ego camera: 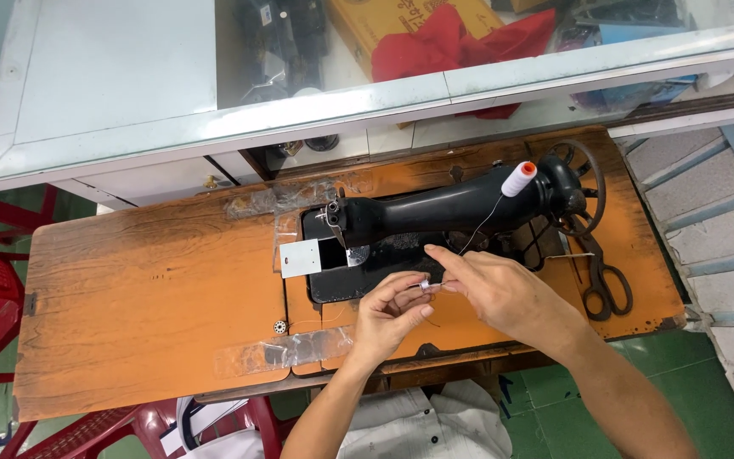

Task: The person threads a sewing machine by placing a spool of white thread on the spool pin, guiding the thread through the tension discs and take-up lever, and pulling it through the needle eye. The person then rotates the handwheel to test the thread path and picks up a white cloth from a nearby chair.

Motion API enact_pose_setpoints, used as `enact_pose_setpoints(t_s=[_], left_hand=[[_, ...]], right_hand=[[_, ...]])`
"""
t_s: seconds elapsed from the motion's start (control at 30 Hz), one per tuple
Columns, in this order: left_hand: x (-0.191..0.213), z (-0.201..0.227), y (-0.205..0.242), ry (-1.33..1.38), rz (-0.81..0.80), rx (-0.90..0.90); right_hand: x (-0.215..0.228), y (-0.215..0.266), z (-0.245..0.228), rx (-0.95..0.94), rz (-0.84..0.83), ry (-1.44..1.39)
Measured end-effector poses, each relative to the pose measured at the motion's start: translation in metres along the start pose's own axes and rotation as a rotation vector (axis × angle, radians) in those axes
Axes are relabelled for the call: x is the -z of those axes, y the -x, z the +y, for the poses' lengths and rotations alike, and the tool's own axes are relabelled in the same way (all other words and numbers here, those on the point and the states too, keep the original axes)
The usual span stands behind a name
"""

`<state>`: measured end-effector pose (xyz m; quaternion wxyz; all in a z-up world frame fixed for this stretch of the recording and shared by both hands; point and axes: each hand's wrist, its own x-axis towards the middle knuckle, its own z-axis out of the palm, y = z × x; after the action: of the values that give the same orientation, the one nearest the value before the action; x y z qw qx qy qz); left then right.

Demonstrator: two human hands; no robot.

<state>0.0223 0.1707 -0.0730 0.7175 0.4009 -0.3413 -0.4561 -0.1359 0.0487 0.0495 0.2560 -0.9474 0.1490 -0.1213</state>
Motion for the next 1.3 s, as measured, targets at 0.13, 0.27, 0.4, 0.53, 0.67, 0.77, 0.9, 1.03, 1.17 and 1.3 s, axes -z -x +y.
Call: enact_pose_setpoints(t_s=[0.13, 0.27, 0.4, 0.53, 0.67, 0.77, 0.9, 1.03, 1.17, 1.3], left_hand=[[-0.002, 0.004, -0.001, -0.006, 0.020, -0.052], [-0.001, 0.008, -0.002, -0.030, 0.025, -0.059], [0.004, 0.001, 0.001, -0.052, 0.053, -0.068], [0.004, 0.005, 0.003, -0.068, 0.023, -0.082], [0.001, 0.023, 0.002, -0.155, -0.025, -0.163], [0.010, 0.016, 0.007, -0.126, -0.042, -0.172], [0.010, 0.012, 0.008, -0.080, -0.071, -0.209], [0.006, 0.019, 0.014, -0.066, -0.154, -0.113], [-0.003, 0.024, 0.001, -0.265, -0.116, -0.258], [-0.011, 0.027, -0.011, -0.504, -0.246, -0.373]], right_hand=[[0.003, 0.001, -0.003, -0.016, -0.014, 0.025], [0.001, 0.002, -0.001, -0.018, -0.017, 0.020], [-0.005, 0.004, 0.003, 0.026, 0.016, 0.042], [-0.012, 0.001, 0.004, 0.163, 0.136, 0.070], [-0.022, -0.006, 0.007, 0.280, 0.245, 0.111], [-0.036, -0.006, 0.013, 0.324, 0.320, 0.053], [-0.055, 0.002, 0.023, 0.346, 0.395, 0.018], [-0.050, 0.008, 0.017, 0.270, 0.501, 0.193], [-0.054, 0.023, 0.008, 0.189, 0.579, 0.338], [-0.037, 0.035, 0.004, 0.273, 0.452, 0.098]])
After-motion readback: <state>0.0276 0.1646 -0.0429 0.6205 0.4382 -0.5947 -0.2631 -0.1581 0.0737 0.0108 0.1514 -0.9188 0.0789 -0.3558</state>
